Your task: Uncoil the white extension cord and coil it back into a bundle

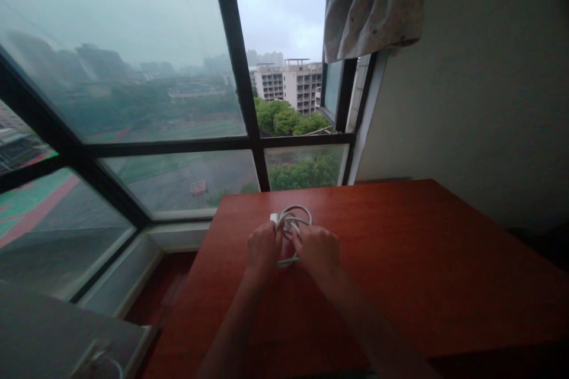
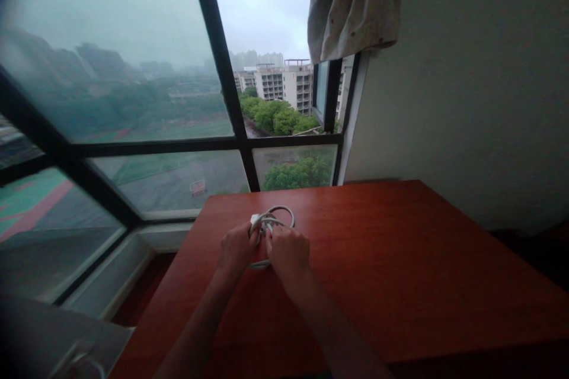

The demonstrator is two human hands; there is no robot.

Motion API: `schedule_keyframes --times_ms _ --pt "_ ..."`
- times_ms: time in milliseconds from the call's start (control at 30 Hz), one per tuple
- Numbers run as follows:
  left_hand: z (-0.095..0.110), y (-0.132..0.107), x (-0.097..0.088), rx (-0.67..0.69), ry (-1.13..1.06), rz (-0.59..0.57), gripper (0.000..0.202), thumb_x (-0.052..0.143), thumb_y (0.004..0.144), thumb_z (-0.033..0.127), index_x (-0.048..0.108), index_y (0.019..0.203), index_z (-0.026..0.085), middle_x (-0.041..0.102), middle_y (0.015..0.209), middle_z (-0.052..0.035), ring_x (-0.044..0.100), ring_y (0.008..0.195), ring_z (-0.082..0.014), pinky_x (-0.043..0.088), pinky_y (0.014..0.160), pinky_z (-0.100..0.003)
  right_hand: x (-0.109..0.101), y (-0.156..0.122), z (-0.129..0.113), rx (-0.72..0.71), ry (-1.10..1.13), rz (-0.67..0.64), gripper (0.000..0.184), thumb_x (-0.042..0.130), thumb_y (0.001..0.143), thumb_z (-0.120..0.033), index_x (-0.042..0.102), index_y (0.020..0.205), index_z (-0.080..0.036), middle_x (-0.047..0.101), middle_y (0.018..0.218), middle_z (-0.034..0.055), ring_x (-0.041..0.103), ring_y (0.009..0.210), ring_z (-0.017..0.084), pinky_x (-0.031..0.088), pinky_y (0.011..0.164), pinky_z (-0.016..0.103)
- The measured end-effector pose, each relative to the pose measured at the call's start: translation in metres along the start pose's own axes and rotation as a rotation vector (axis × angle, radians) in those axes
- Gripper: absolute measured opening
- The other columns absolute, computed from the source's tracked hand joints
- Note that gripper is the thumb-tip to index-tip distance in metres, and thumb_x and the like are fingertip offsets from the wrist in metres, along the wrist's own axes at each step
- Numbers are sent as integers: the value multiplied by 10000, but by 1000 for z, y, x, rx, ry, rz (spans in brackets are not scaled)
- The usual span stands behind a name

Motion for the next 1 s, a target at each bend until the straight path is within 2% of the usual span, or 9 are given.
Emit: schedule_keyframes --times_ms 167,267,367,467,567,667,733,800,1000 --pt "12 -9 -6 30 7 19 370 352 958 440 603 840 194 692 836 -84 650 754 -217 319 592 -283 19 6 4 31 -38 -98 292 438 946 -308 688 879 -172 719 855 119 680 748 210 447 625 268" --pt "12 -11 -8 30 0 36 372 352 957 450 598 841 197 690 833 -76 647 744 -213 307 582 -285 16 3 7 29 28 -82 286 437 947 -341 677 952 -186 717 886 109 673 780 202 451 670 270" --pt "4 -10 -9 17 -16 38 384 336 962 449 606 844 204 696 867 -71 645 756 -209 296 579 -287 4 -6 8 -45 145 -21 247 468 931 -320 659 1029 -196 708 943 99 654 856 195 444 746 269" --pt "-4 -8 -8 -5 -46 30 424 315 964 473 616 830 207 700 877 -71 643 764 -207 288 580 -291 -2 -16 21 -81 255 14 208 483 913 -258 673 971 -194 700 927 87 635 854 188 432 768 268" --pt "-8 -8 -8 -10 -68 30 453 300 965 487 622 820 203 698 878 -75 635 771 -200 287 590 -291 2 -20 34 -107 375 -26 176 514 888 -231 687 882 -193 698 867 67 629 799 184 434 737 269" --pt "-8 -7 -5 -13 -89 24 436 316 964 477 626 828 203 689 876 -73 623 775 -193 294 606 -287 5 -21 36 -158 608 -73 184 521 883 -222 693 946 -202 711 904 46 637 793 167 447 711 252" --pt "-8 -7 -4 -9 -101 24 412 330 962 463 627 839 207 682 875 -66 612 770 -188 299 613 -285 6 -22 33 -180 719 -95 183 524 876 -214 700 926 -197 718 876 36 641 748 152 449 667 238" --pt "-6 -7 -5 6 -105 40 405 329 964 454 627 840 209 675 881 -62 601 780 -187 303 620 -284 5 -24 27 -189 711 -83 155 550 853 -203 704 839 -187 715 804 29 633 690 145 440 632 233" --pt "-6 -7 -6 31 -87 77 380 350 962 436 625 833 209 664 890 -64 581 792 -192 310 619 -276 2 -33 2 -161 392 55 135 561 828 -145 661 746 -182 699 775 35 629 715 154 418 658 237"
Point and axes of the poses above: each hand's wrist, its own y-axis towards the middle knuckle, its own x-axis out of the palm, z = x × y, the point moved 10 cm from there along y, towards the middle knuckle
